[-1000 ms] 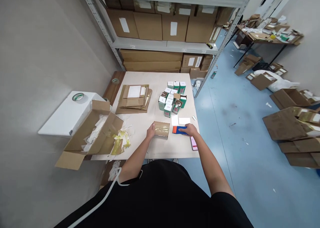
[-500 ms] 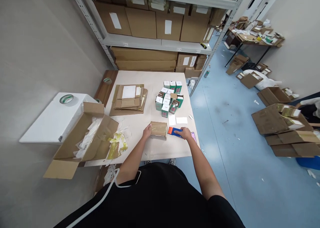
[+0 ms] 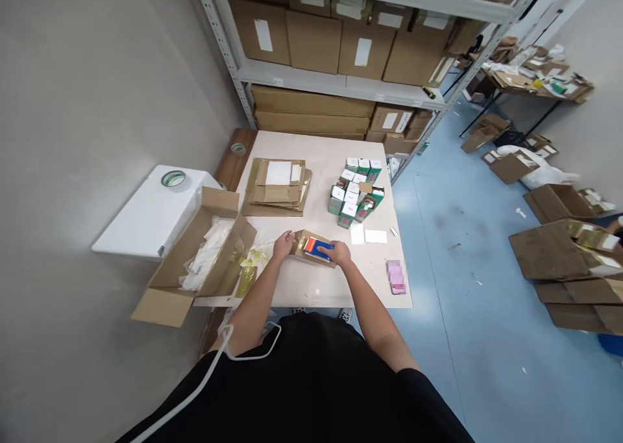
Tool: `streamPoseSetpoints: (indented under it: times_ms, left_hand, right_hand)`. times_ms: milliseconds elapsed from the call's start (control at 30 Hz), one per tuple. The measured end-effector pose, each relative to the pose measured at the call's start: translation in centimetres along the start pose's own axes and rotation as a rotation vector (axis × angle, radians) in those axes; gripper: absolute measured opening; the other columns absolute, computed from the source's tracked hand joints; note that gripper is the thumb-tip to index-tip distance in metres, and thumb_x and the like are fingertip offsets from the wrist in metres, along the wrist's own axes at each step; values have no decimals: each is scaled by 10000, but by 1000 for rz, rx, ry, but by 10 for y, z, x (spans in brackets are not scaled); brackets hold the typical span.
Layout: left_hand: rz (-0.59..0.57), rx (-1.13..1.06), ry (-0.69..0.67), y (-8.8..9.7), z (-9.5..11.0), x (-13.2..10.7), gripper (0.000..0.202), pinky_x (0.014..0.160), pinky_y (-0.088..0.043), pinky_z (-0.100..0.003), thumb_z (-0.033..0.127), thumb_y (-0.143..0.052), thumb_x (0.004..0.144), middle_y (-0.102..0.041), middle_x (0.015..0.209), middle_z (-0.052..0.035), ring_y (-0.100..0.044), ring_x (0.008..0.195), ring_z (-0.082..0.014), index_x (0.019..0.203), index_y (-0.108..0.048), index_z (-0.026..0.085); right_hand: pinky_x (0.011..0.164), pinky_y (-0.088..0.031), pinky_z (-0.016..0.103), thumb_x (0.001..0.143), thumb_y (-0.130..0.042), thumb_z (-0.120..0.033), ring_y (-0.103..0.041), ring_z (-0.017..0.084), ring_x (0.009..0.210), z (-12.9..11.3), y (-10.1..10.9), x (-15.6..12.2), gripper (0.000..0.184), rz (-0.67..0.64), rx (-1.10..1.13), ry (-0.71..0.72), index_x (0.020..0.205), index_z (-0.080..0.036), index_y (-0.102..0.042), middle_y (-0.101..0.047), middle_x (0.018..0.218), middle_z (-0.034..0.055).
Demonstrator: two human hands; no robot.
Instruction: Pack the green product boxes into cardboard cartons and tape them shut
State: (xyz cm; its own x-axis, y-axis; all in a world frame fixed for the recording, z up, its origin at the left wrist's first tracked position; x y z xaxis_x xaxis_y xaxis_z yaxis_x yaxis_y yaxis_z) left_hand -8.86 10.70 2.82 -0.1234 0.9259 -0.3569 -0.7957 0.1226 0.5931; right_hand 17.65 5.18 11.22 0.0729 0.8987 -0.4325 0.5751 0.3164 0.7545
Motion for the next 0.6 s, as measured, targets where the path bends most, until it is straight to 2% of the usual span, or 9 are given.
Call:
streamPoseSetpoints:
  times_ms: [67,133,233,300,433,600]
  left_hand:
    - [-70,-54,-59,2,3,-2,526,1130,-447,-346,503,-432,1047,-641,1474,-77,-598,1355,-248,1459,-606,227]
    - [-123,-67,-57,1,0,-6,539,1131,-453,-358,505,-414,1053,-643,1473,-53,-599,1357,-251,1506,-563,254]
    - [-134,-64,-2,0,-13,-13,553,1121,-463,-362,493,-369,1071,-642,1476,-38,-608,1349,-249,1565,-489,276]
    - [-133,-62,25,-6,-21,-19,546,1113,-467,-354,497,-361,1075,-651,1465,-50,-614,1342,-250,1541,-520,260]
    - [-157,-66,36,-30,-22,-33,528,1066,-498,-377,540,-381,1065,-716,1363,-82,-666,1263,-282,1428,-631,249]
    - [-197,-65,20,-76,1,-53,499,1007,-524,-390,502,-353,1075,-741,1311,-78,-705,1178,-293,1428,-629,282]
  right_hand:
    - [594,-393,235,835,-665,-766,-696,203,832,-24,-12,5,540,-11,-69,2,838,-229,-723,-762,867,59]
    - [631,-420,245,847,-643,-781,-711,223,899,-43,-22,10,566,-13,-125,-4,908,-228,-745,-777,949,83]
    - [692,-458,262,844,-633,-794,-721,249,981,-62,-33,14,604,-23,-198,-19,985,-220,-759,-781,1052,111]
    - [733,-476,275,833,-646,-795,-724,264,1016,-68,-36,15,621,-43,-256,-24,1014,-213,-763,-777,1091,123]
    - [767,-490,291,801,-687,-787,-730,281,1031,-59,-33,13,646,-87,-335,-56,1047,-194,-760,-770,1118,144]
    - [726,-488,279,783,-723,-763,-734,282,1023,-14,-9,5,634,-92,-317,-136,1037,-182,-754,-770,1111,154]
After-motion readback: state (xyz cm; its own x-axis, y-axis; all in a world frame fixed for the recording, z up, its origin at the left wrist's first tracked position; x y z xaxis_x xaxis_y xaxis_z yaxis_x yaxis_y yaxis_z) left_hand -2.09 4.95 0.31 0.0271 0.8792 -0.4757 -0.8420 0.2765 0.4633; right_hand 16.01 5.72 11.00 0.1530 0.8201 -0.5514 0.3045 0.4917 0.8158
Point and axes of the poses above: each hand's wrist, its own x-axis towards the middle knuckle, its own y-axis out of the back of the hand, z = x × y, the point moved 5 cm from there along x, towards the middle knuckle
